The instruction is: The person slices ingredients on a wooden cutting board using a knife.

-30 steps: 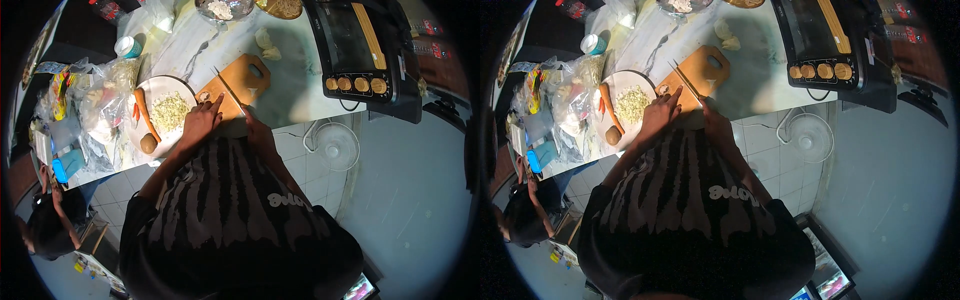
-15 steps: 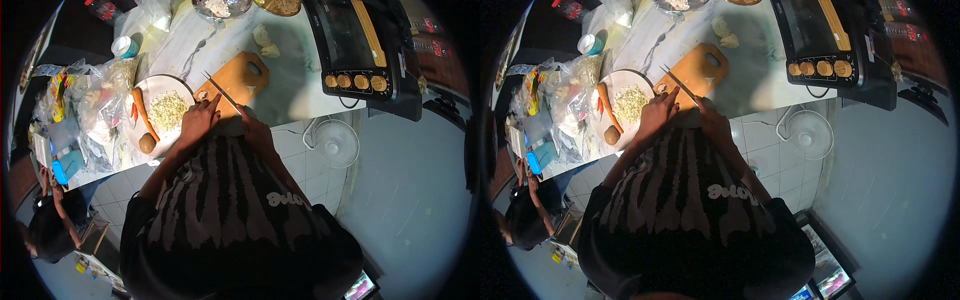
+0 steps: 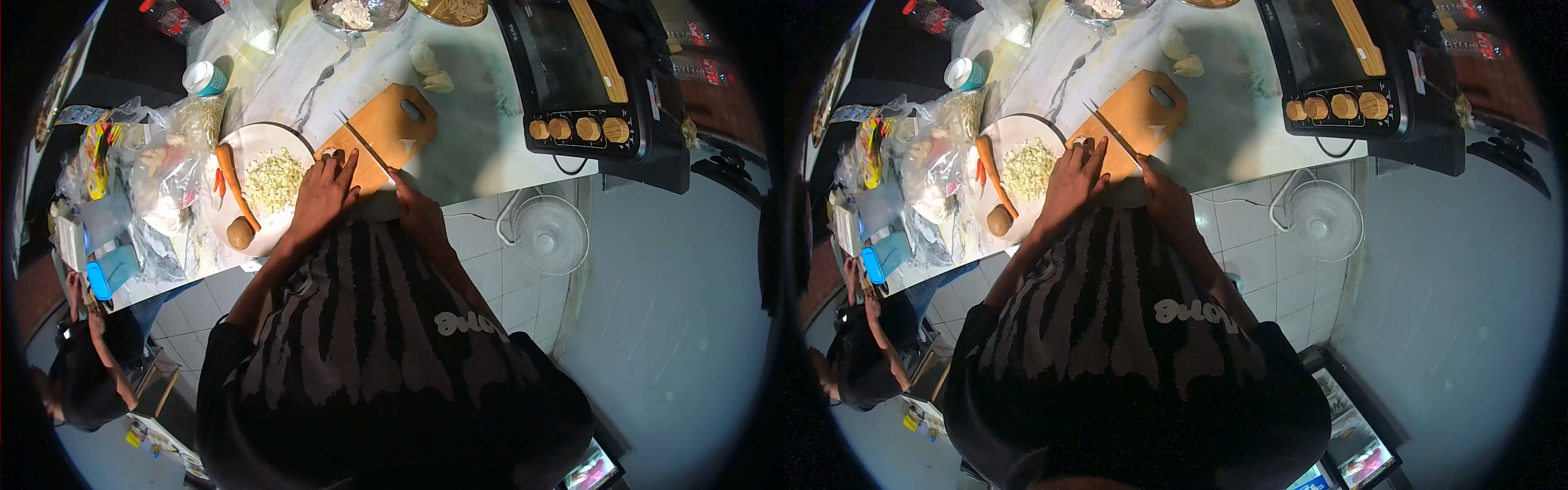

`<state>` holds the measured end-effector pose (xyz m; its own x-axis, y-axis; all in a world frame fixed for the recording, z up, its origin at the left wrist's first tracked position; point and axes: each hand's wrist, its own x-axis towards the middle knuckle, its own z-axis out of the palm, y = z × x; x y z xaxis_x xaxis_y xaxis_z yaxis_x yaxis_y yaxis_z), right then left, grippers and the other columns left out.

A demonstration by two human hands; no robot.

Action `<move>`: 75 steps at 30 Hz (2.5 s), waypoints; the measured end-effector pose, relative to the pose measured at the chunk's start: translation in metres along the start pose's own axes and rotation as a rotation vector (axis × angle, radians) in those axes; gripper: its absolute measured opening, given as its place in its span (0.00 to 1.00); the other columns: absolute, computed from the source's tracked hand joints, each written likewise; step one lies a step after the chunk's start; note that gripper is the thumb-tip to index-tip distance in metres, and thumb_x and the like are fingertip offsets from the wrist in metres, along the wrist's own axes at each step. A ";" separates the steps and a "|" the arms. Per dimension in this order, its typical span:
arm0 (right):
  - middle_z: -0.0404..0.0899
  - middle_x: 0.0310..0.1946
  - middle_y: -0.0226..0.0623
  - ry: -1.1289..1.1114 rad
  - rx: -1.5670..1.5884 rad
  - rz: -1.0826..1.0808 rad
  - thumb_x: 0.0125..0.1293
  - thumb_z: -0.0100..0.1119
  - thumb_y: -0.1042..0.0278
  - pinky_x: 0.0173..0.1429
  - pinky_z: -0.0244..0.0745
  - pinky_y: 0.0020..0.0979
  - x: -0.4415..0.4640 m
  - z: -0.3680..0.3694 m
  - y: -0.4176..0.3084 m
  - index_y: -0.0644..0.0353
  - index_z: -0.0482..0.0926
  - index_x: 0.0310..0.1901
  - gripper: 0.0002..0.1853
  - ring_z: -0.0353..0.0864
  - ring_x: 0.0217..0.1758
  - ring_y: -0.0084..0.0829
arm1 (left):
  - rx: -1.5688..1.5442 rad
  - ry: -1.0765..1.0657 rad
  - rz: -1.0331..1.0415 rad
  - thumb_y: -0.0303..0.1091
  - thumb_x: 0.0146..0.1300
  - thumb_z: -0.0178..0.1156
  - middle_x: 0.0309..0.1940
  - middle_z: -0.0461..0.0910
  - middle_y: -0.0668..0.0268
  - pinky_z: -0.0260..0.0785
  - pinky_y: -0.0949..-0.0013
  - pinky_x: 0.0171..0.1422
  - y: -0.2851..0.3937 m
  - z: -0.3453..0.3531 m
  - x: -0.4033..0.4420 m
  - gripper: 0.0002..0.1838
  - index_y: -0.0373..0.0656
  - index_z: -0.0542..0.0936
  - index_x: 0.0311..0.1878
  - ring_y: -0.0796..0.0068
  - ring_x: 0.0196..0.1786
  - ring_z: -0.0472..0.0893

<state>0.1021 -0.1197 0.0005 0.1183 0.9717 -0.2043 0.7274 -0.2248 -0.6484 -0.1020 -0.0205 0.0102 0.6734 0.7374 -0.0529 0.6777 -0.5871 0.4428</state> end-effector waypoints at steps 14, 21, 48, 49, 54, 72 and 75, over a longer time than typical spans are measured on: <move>0.83 0.47 0.58 -0.165 0.248 0.139 0.79 0.45 0.57 0.56 0.77 0.47 0.010 -0.011 0.008 0.53 0.75 0.67 0.21 0.82 0.52 0.58 | 0.153 0.040 -0.004 0.46 0.70 0.60 0.42 0.71 0.56 0.65 0.58 0.53 -0.006 0.013 -0.010 0.38 0.54 0.59 0.81 0.58 0.44 0.70; 0.83 0.47 0.57 -0.228 0.268 0.107 0.78 0.46 0.58 0.57 0.77 0.47 0.016 -0.017 0.017 0.56 0.74 0.67 0.22 0.82 0.54 0.57 | 0.141 0.070 0.006 0.50 0.68 0.61 0.42 0.70 0.58 0.62 0.58 0.53 -0.008 0.014 -0.010 0.39 0.56 0.61 0.81 0.60 0.43 0.69; 0.82 0.36 0.55 -0.140 0.006 -0.004 0.75 0.48 0.63 0.47 0.79 0.53 0.010 -0.018 0.004 0.39 0.71 0.71 0.24 0.84 0.41 0.56 | 0.068 0.041 -0.049 0.45 0.68 0.62 0.49 0.77 0.56 0.69 0.58 0.57 -0.007 0.005 -0.014 0.36 0.52 0.66 0.78 0.58 0.48 0.72; 0.81 0.34 0.56 -0.106 0.023 -0.017 0.76 0.47 0.61 0.45 0.77 0.51 0.009 -0.015 0.007 0.40 0.71 0.71 0.23 0.83 0.39 0.56 | 0.097 0.016 -0.059 0.45 0.67 0.62 0.48 0.77 0.56 0.69 0.57 0.57 -0.007 0.005 -0.014 0.36 0.52 0.66 0.78 0.58 0.48 0.73; 0.80 0.32 0.58 -0.121 0.053 0.021 0.78 0.46 0.60 0.43 0.75 0.48 0.012 -0.020 0.003 0.43 0.71 0.72 0.23 0.83 0.38 0.55 | 0.236 0.077 0.000 0.46 0.67 0.62 0.44 0.79 0.58 0.72 0.59 0.51 -0.009 0.016 -0.013 0.38 0.52 0.64 0.79 0.60 0.46 0.76; 0.82 0.33 0.55 -0.038 -0.032 -0.092 0.73 0.49 0.66 0.42 0.77 0.53 0.008 -0.012 0.002 0.41 0.70 0.72 0.26 0.83 0.36 0.57 | 0.085 0.126 -0.058 0.41 0.67 0.62 0.35 0.84 0.60 0.76 0.60 0.44 -0.004 0.013 -0.010 0.30 0.48 0.73 0.72 0.61 0.39 0.83; 0.81 0.32 0.56 -0.109 0.001 0.016 0.74 0.49 0.65 0.42 0.77 0.54 0.009 -0.017 -0.005 0.43 0.71 0.71 0.25 0.83 0.36 0.56 | -0.058 0.182 -0.095 0.38 0.68 0.62 0.37 0.86 0.60 0.77 0.61 0.43 -0.004 0.005 -0.001 0.20 0.46 0.81 0.62 0.61 0.39 0.85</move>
<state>0.1106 -0.1091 0.0141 0.0554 0.9546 -0.2927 0.7253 -0.2400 -0.6453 -0.1039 -0.0204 0.0039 0.5393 0.8398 0.0628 0.7142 -0.4956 0.4942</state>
